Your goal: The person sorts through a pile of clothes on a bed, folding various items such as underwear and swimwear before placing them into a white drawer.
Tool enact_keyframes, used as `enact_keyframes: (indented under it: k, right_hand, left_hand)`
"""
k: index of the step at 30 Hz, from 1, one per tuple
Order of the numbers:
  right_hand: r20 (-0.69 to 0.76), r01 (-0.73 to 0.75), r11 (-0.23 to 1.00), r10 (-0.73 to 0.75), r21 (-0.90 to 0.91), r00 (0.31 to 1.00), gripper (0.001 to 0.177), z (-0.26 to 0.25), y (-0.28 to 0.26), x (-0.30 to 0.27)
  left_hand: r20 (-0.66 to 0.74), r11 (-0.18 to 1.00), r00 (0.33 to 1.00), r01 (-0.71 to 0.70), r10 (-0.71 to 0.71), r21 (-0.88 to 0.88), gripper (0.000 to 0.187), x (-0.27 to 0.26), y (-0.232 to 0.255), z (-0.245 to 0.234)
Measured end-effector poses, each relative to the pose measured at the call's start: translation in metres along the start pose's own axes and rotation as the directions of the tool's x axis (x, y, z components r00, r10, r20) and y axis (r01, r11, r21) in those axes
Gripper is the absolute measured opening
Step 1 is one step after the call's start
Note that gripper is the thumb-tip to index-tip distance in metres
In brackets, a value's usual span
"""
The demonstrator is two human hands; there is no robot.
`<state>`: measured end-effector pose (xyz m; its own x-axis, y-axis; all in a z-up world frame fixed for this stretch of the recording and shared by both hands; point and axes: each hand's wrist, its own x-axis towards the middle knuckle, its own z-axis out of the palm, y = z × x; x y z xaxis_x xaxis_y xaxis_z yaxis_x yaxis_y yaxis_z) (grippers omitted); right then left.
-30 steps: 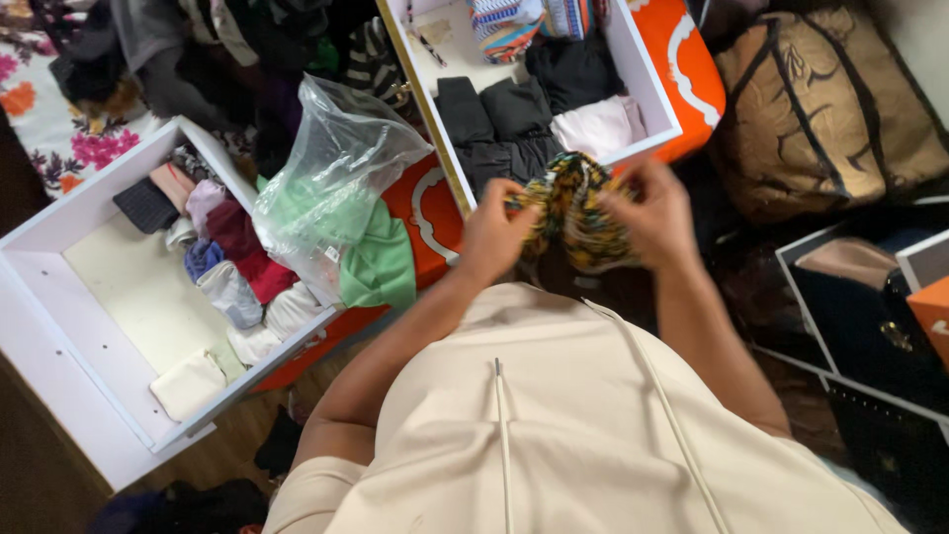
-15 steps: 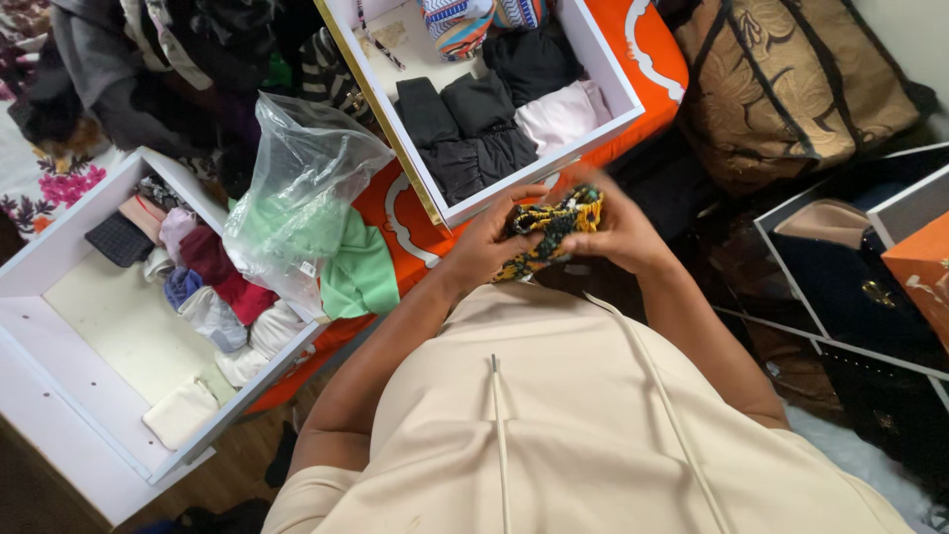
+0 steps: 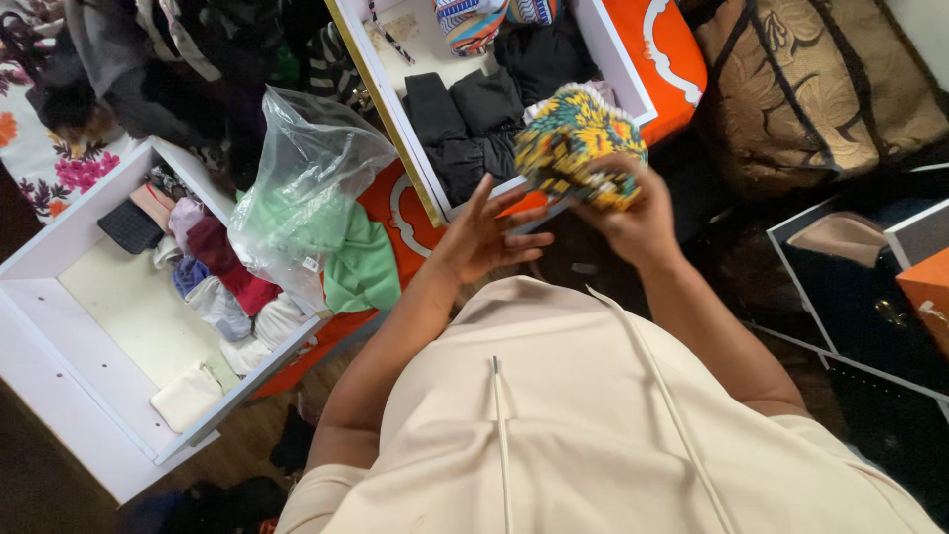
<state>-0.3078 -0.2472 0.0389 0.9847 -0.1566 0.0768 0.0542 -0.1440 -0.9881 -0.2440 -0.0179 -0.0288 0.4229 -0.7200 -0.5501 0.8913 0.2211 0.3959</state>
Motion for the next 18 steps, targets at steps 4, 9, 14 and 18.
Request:
enact_keyframes:
  k: [4,9,14,18]
  right_hand:
    - [0.355,0.072,0.982,-0.006,-0.173,0.935,0.037,0.018,-0.009,-0.015]
    - [0.194,0.123,0.992,-0.116,-0.021,0.974,0.041,0.01,0.002,-0.013]
    - [0.015,-0.486,0.714,0.556,0.504,0.831,0.046,-0.023,0.021,0.015]
    - [0.013,-0.521,0.701,0.591,0.487,0.807,0.039,-0.032,0.027,0.024]
  left_hand:
    - [0.391,0.888,0.906,0.037,0.164,-0.458,0.073,0.033,-0.012,-0.009]
    - [0.107,0.988,0.99,-0.072,0.088,-0.14,0.061,0.062,-0.035,-0.043]
    - [0.431,0.987,0.888,-0.156,0.159,-0.042,0.061,0.048,-0.031,-0.022]
    - [0.315,0.998,0.949,0.009,-0.028,0.062,0.079,0.059,-0.013,-0.017]
